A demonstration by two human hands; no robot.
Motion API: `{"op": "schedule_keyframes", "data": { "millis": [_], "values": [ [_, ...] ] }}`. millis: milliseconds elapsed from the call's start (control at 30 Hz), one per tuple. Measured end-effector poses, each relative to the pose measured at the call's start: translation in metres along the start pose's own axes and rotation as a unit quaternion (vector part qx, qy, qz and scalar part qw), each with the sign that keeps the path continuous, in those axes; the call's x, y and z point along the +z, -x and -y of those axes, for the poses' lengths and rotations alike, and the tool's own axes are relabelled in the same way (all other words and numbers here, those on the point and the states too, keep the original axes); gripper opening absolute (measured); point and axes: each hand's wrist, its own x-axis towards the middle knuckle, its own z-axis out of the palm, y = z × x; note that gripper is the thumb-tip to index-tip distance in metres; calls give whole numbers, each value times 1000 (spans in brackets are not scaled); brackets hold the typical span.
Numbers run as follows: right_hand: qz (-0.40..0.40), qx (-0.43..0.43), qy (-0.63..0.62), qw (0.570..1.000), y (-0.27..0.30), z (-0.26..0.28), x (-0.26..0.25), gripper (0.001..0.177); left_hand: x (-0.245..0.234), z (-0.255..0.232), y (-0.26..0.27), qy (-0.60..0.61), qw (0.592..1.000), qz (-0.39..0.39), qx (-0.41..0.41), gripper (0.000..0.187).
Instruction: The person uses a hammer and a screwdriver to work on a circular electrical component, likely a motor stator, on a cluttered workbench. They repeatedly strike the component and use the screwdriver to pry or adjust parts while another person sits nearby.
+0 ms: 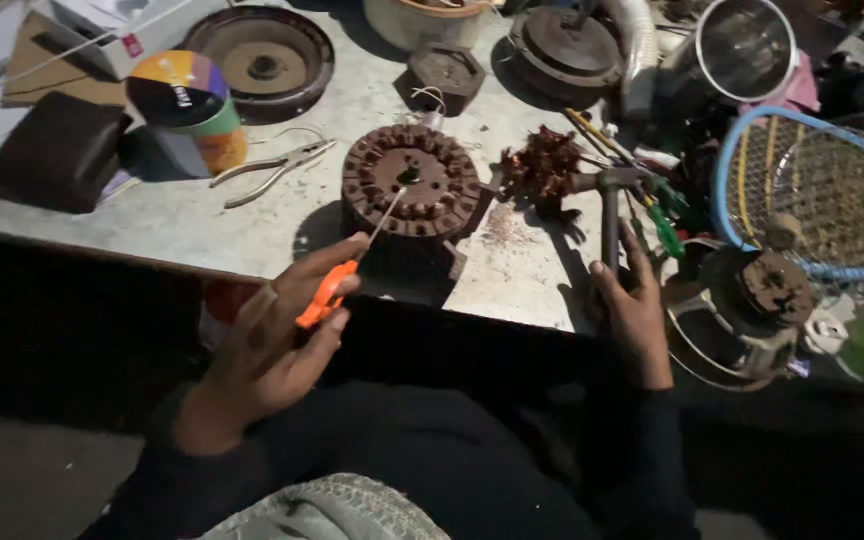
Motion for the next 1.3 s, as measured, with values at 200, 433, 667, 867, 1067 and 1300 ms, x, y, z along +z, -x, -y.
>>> {"op": "schedule_keyframes", "data": {
  "millis": [200,433,667,867,1067,1300],
  "values": [
    [14,13,-52,998,12,24,10,67,2,5,-8,-6,1000,28,3,58],
    [14,-24,-26,999,1,6,5,67,1,10,-16,-156,982,70,82,57],
    [-15,-335,248,909,-16,-38,-11,58,-6,12,-27,-196,968,143,72,63],
    [-3,-29,2,1000,-13,-35,-2,68,-4,43,-24,-287,920,258,66,74],
    [18,-37,-21,999,-5,-15,5,71,3,90,-7,-270,922,276,41,74],
    [21,-6,-5,1000,-4,-14,3,74,30,108,25,-165,978,115,59,68]
  ]
}}
